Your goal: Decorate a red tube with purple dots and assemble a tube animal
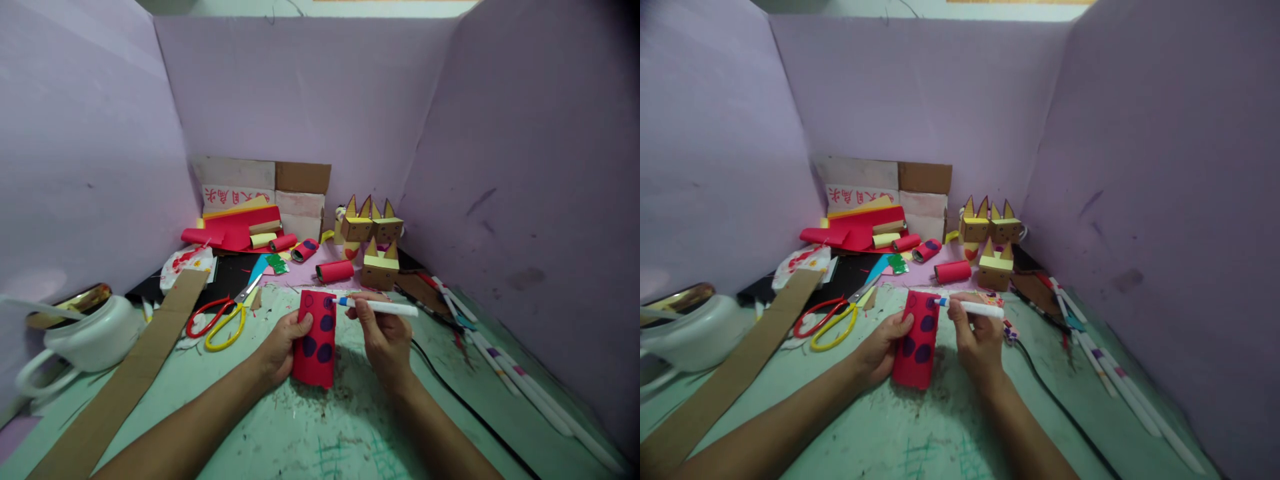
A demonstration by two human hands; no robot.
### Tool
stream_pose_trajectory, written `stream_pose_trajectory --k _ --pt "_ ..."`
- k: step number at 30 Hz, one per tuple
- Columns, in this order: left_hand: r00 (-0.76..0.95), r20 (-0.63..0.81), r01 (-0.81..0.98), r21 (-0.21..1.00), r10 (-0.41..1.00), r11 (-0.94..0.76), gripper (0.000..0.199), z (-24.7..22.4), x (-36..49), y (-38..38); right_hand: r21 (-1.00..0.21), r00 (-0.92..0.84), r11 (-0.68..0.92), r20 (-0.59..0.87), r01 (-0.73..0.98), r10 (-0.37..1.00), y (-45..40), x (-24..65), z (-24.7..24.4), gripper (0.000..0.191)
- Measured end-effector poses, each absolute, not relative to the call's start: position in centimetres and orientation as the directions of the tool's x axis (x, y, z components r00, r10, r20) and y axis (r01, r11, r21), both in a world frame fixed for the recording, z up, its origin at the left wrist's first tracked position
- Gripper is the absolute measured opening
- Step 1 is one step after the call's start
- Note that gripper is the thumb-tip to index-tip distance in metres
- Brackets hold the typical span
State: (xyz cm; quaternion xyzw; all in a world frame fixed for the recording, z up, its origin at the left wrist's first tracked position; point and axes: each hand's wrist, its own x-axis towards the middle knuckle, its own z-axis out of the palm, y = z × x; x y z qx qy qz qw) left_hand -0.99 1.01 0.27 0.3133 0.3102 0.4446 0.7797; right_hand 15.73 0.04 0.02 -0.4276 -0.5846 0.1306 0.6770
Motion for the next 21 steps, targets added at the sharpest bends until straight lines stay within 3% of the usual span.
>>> stream_pose_trajectory --k 8,21 --pt "0.423 -0.194 -0.521 0.747 0.885 0.413 0.045 0.21 -1.04 1.1 -0.76 0.267 0.606 0.65 0.235 0.711 0.16 15.45 -0.59 0.018" --pt "0.417 -0.196 -0.513 0.755 0.888 0.408 0.043 0.21 -1.01 1.0 -0.75 0.254 0.59 0.659 0.3 0.708 -0.13 15.44 0.07 0.023"
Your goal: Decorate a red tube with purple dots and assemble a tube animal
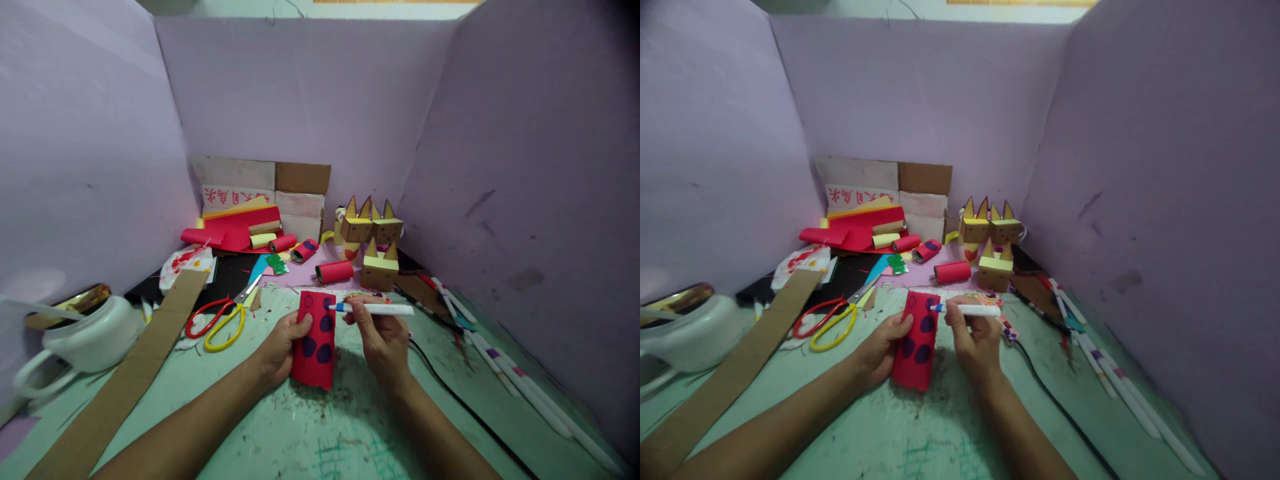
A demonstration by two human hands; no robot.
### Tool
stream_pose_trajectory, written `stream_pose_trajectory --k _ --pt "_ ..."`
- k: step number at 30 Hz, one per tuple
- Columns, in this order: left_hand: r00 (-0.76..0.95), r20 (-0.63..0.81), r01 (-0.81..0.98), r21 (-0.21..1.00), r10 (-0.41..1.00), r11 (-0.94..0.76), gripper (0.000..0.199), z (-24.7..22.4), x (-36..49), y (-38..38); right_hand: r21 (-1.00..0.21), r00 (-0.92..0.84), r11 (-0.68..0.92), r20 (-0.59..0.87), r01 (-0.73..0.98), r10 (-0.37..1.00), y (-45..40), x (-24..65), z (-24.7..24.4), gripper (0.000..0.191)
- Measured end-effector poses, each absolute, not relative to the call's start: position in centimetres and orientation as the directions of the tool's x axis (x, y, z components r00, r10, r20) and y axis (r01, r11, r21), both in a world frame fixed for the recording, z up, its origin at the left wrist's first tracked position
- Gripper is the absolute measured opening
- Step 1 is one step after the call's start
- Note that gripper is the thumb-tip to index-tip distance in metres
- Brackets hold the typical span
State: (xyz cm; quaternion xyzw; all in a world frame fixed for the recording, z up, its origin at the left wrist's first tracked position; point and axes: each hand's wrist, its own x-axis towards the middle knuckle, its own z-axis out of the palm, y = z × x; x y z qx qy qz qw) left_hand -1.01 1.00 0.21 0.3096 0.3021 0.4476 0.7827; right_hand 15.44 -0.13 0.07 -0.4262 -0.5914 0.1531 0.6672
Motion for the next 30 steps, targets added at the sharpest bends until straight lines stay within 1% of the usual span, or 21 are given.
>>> stream_pose_trajectory --k 4,8,14,20,26,30 --pt "0.415 -0.201 -0.508 0.758 0.887 0.409 0.045 0.23 -1.05 0.95 -0.751 0.302 0.575 0.658 0.324 0.689 -0.03 15.52 0.1 0.023" --pt "0.415 -0.194 -0.511 0.759 0.889 0.404 0.045 0.16 -1.1 1.04 -0.751 0.297 0.579 0.659 0.316 0.692 0.04 15.55 0.05 0.024" --pt "0.43 -0.178 -0.52 0.753 0.885 0.404 0.04 0.1 -1.13 1.14 -0.758 0.27 0.588 0.651 0.282 0.71 -0.18 15.38 0.17 0.024" --pt "0.432 -0.171 -0.526 0.75 0.886 0.401 0.031 0.1 -1.17 1.07 -0.751 0.283 0.588 0.659 0.302 0.697 -0.3 15.29 0.3 0.027" --pt "0.419 -0.19 -0.516 0.755 0.888 0.405 0.039 0.24 -1.14 1.02 -0.748 0.288 0.598 0.663 0.286 0.691 -0.14 15.37 -0.15 0.02" --pt "0.409 -0.198 -0.52 0.752 0.891 0.406 0.043 0.25 -1.12 0.96 -0.745 0.275 0.599 0.666 0.293 0.693 -0.14 15.34 -0.12 0.021"
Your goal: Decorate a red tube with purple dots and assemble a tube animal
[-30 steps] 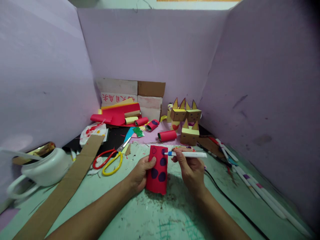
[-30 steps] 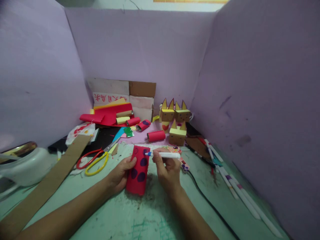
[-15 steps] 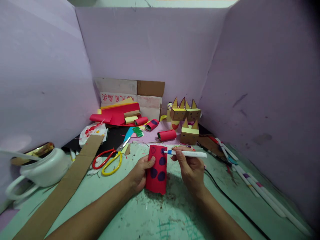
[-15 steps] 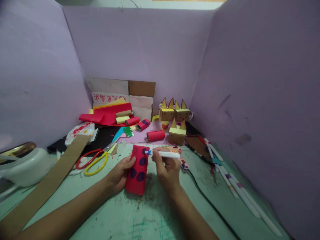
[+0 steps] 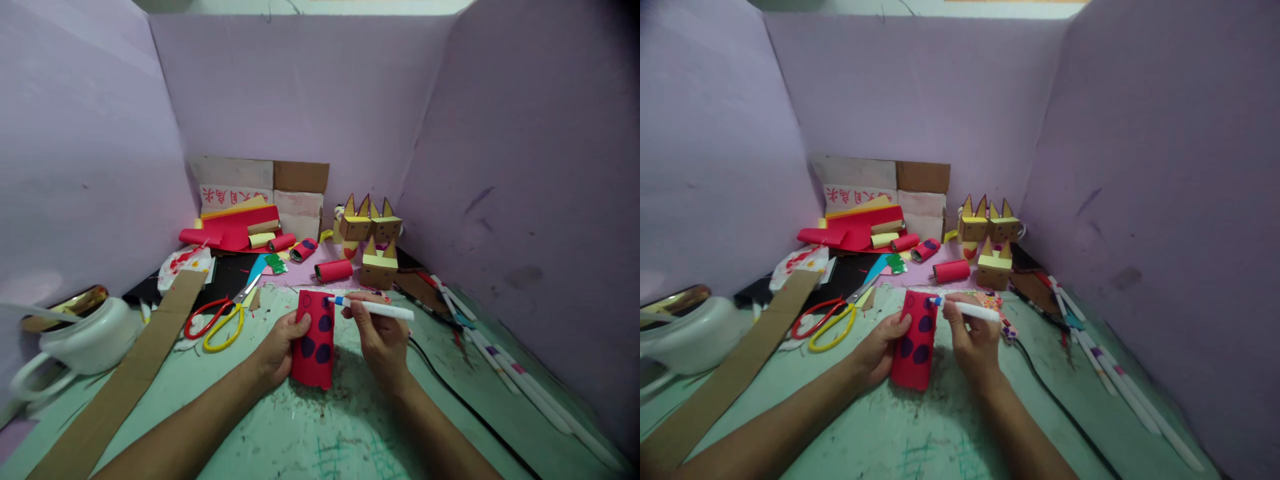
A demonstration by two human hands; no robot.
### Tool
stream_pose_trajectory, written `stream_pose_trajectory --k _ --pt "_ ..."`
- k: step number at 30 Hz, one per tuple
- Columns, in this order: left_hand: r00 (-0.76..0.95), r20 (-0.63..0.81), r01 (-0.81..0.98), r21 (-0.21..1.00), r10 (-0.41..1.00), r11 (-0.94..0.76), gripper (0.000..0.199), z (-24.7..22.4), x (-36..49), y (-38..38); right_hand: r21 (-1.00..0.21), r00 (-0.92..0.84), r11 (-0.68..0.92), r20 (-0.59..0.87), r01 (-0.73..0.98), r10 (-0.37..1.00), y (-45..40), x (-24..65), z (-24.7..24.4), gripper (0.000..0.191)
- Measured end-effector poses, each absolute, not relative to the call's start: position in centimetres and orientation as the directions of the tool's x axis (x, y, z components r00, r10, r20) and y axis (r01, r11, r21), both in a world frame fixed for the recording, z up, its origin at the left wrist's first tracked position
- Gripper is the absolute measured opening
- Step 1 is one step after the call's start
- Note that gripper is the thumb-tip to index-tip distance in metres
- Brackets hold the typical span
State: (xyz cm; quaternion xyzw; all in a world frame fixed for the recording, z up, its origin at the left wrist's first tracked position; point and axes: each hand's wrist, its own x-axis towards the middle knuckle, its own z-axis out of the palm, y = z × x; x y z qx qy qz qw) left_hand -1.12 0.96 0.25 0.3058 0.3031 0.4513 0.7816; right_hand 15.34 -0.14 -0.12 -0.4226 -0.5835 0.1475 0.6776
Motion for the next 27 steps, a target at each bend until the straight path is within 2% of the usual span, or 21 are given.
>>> stream_pose_trajectory --k 10,27 --pt "0.404 -0.181 -0.513 0.766 0.897 0.386 0.044 0.05 -1.2 1.0 -0.758 0.318 0.558 0.65 0.338 0.69 -0.16 15.55 0.33 0.026" --pt "0.389 -0.215 -0.499 0.768 0.895 0.402 0.049 0.24 -1.15 0.96 -0.772 0.355 0.568 0.636 0.287 0.685 -0.24 15.58 0.37 0.025"
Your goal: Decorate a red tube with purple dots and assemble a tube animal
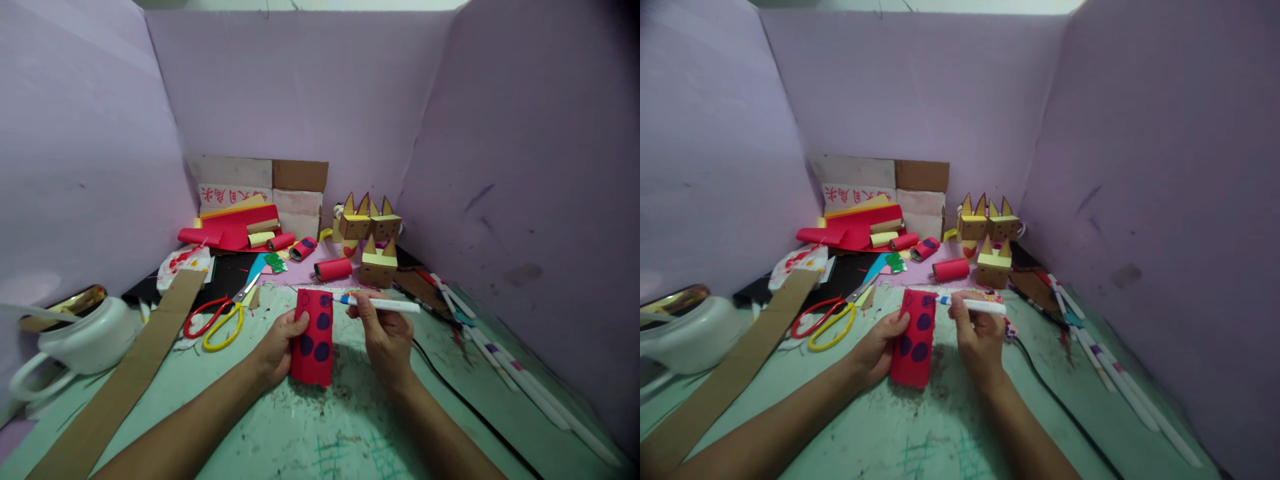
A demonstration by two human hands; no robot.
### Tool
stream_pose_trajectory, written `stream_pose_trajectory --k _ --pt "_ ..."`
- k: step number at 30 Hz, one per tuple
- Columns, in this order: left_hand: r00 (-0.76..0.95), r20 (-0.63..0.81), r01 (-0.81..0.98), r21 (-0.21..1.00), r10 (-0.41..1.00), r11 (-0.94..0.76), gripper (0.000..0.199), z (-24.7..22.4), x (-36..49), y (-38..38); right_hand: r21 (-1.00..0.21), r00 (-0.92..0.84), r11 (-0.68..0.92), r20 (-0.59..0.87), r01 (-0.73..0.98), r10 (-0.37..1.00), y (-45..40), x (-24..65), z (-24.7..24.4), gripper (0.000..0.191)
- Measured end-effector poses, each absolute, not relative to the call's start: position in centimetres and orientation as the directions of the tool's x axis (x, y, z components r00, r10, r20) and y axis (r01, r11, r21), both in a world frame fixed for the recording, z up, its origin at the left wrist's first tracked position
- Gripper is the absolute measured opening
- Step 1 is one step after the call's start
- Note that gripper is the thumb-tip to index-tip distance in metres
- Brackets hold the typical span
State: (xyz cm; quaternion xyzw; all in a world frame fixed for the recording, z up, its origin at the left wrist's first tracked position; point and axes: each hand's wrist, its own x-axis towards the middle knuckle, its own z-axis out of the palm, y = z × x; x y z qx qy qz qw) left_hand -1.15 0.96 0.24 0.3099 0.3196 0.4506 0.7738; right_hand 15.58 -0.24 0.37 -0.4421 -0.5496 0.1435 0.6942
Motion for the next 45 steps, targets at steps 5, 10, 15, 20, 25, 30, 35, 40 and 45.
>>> stream_pose_trajectory --k 5,10,15,20,25,30,35,40,45 --pt "0.383 -0.217 -0.508 0.762 0.898 0.401 0.05 0.33 -1.06 0.92 -0.788 0.36 0.544 0.616 0.288 0.701 -0.23 15.59 0.22 0.028" --pt "0.377 -0.223 -0.508 0.761 0.899 0.402 0.05 0.4 -1.03 0.92 -0.792 0.369 0.534 0.611 0.298 0.701 -0.15 15.58 0.23 0.028" --pt "0.377 -0.231 -0.493 0.77 0.897 0.405 0.051 0.44 -1.09 0.93 -0.791 0.391 0.536 0.612 0.294 0.688 -0.07 15.5 0.33 0.028" --pt "0.381 -0.223 -0.503 0.765 0.898 0.403 0.051 0.51 -1.08 0.86 -0.803 0.386 0.537 0.596 0.261 0.704 -0.09 15.45 0.29 0.027" --pt "0.38 -0.221 -0.502 0.766 0.898 0.401 0.051 0.4 -1.04 0.94 -0.788 0.374 0.553 0.616 0.273 0.693 -0.15 15.39 0.26 0.026" --pt "0.386 -0.221 -0.507 0.76 0.896 0.406 0.046 0.36 -1.05 0.98 -0.768 0.338 0.574 0.64 0.285 0.69 -0.16 15.35 0.28 0.025" --pt "0.405 -0.201 -0.5 0.768 0.892 0.401 0.044 0.49 -1.0 0.87 -0.756 0.348 0.581 0.654 0.301 0.671 -0.05 15.34 0.1 0.023" --pt "0.401 -0.211 -0.501 0.764 0.892 0.406 0.048 0.39 -0.98 0.79 -0.732 0.34 0.59 0.681 0.341 0.649 0.0 15.32 -0.08 0.019" --pt "0.382 -0.207 -0.5 0.773 0.901 0.39 0.052 0.31 -1.02 0.84 -0.728 0.327 0.598 0.685 0.334 0.651 -0.13 15.18 0.0 0.018"
